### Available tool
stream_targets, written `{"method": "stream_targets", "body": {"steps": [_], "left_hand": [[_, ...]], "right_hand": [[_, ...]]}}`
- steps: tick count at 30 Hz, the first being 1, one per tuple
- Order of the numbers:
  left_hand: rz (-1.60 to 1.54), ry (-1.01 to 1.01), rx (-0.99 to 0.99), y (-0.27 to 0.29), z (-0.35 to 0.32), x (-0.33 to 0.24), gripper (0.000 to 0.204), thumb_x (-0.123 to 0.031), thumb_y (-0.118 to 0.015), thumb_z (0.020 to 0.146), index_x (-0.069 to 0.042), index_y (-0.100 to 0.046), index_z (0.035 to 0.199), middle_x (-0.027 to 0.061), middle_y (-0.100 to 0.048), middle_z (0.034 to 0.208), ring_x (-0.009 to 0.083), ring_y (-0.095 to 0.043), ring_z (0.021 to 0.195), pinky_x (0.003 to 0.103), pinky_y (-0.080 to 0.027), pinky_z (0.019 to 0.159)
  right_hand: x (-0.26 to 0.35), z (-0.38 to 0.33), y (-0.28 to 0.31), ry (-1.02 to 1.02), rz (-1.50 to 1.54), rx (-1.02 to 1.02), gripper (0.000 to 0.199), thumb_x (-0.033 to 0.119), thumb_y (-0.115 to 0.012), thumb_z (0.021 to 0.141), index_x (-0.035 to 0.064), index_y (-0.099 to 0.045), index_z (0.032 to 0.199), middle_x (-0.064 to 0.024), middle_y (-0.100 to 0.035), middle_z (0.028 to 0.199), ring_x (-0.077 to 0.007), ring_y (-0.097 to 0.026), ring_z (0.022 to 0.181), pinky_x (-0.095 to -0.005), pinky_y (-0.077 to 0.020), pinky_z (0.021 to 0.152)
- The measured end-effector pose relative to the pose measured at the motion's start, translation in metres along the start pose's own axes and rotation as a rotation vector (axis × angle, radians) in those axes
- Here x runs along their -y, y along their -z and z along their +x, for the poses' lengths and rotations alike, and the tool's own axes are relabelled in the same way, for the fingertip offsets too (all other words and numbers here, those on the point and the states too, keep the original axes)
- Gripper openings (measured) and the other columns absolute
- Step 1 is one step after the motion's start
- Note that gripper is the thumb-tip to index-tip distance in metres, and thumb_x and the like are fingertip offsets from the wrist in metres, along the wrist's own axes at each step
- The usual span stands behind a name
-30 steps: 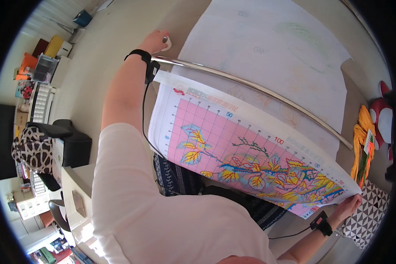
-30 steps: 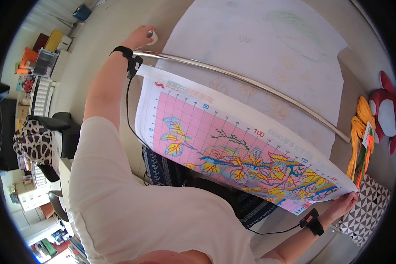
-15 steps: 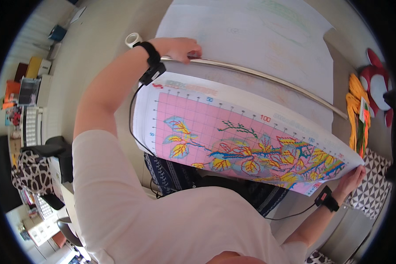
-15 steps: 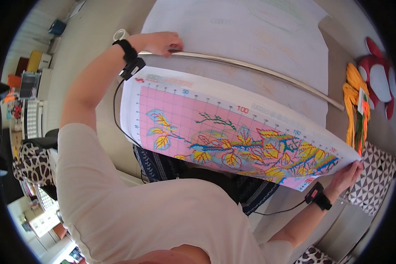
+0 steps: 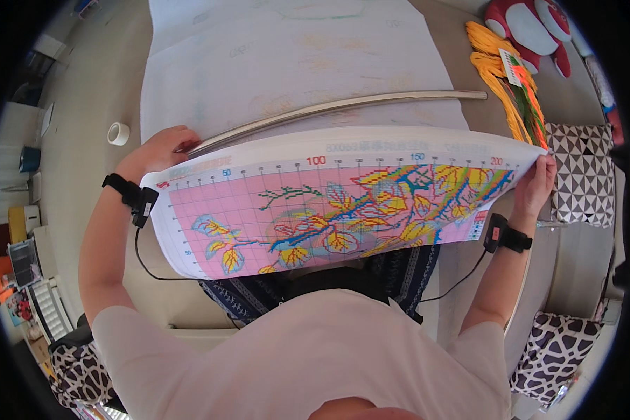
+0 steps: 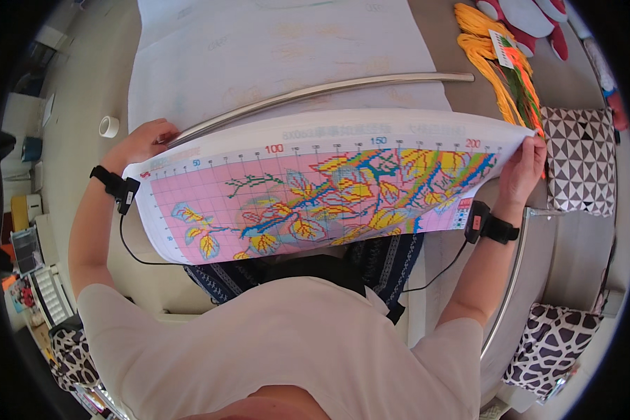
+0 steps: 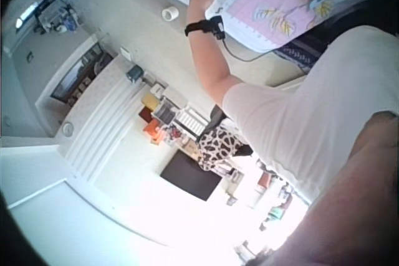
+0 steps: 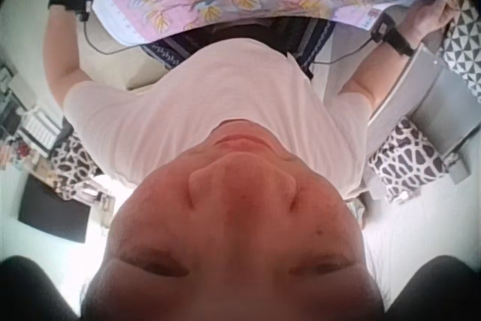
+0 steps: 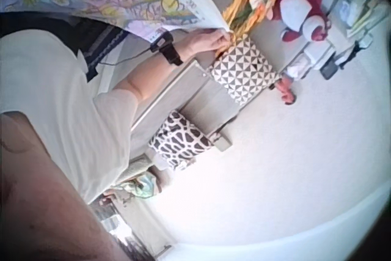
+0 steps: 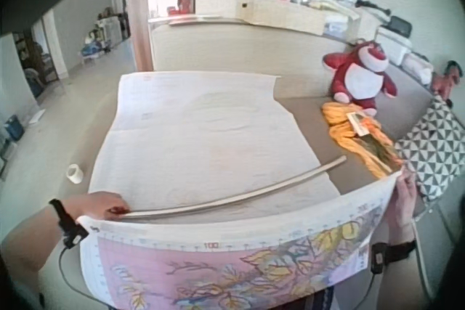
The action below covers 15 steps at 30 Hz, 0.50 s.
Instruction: The person assembles a metal frame by connecting two rods with a joint. They then place the frame on a sofa, unfold a large printed chart, and secure the chart to the frame using adhesive tape.
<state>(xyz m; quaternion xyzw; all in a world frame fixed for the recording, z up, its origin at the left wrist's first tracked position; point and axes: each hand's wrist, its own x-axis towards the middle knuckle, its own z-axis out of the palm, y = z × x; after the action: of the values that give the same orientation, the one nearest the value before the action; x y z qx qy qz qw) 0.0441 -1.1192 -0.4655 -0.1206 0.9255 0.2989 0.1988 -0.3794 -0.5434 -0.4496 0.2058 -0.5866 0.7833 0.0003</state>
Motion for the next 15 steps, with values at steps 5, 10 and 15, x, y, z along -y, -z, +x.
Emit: {"method": "stream_targets", "body": {"steps": [5,10,15], "left_hand": [[0.086,0.019,0.061,0.014,0.012,0.007,0.033,0.003,-0.062,0.069,-0.005,-0.059,0.1,0.012,-0.056,0.093,0.029,-0.057,0.089,0.038,-0.047,0.079],[0.082,0.061,0.073,0.018,0.015,0.012,0.041,0.005,-0.064,0.065,-0.005,-0.058,0.104,0.0101,-0.056,0.095,0.0258,-0.058,0.089,0.036,-0.048,0.08],[0.042,0.036,-0.049,0.015,-0.001,0.007,0.036,-0.001,-0.065,0.072,-0.006,-0.06,0.107,0.009,-0.058,0.096,0.0247,-0.056,0.093,0.033,-0.046,0.084]], "right_hand": [[0.001,-0.001,-0.007,0.006,0.008,-0.002,0.002,0.008,-0.052,0.095,0.0067,-0.054,0.094,-0.0044,-0.062,0.092,-0.0125,-0.059,0.085,-0.0261,-0.0476,0.08],[-0.001,0.001,0.001,-0.037,0.017,0.081,0.004,0.009,-0.051,0.096,0.0066,-0.054,0.095,-0.0047,-0.061,0.096,-0.0124,-0.057,0.089,-0.0261,-0.0458,0.084],[-0.008,0.002,-0.002,-0.043,-0.032,0.001,0.003,0.009,-0.054,0.094,0.0066,-0.053,0.094,-0.0012,-0.059,0.089,-0.0083,-0.056,0.081,-0.0227,-0.0456,0.076]]}}
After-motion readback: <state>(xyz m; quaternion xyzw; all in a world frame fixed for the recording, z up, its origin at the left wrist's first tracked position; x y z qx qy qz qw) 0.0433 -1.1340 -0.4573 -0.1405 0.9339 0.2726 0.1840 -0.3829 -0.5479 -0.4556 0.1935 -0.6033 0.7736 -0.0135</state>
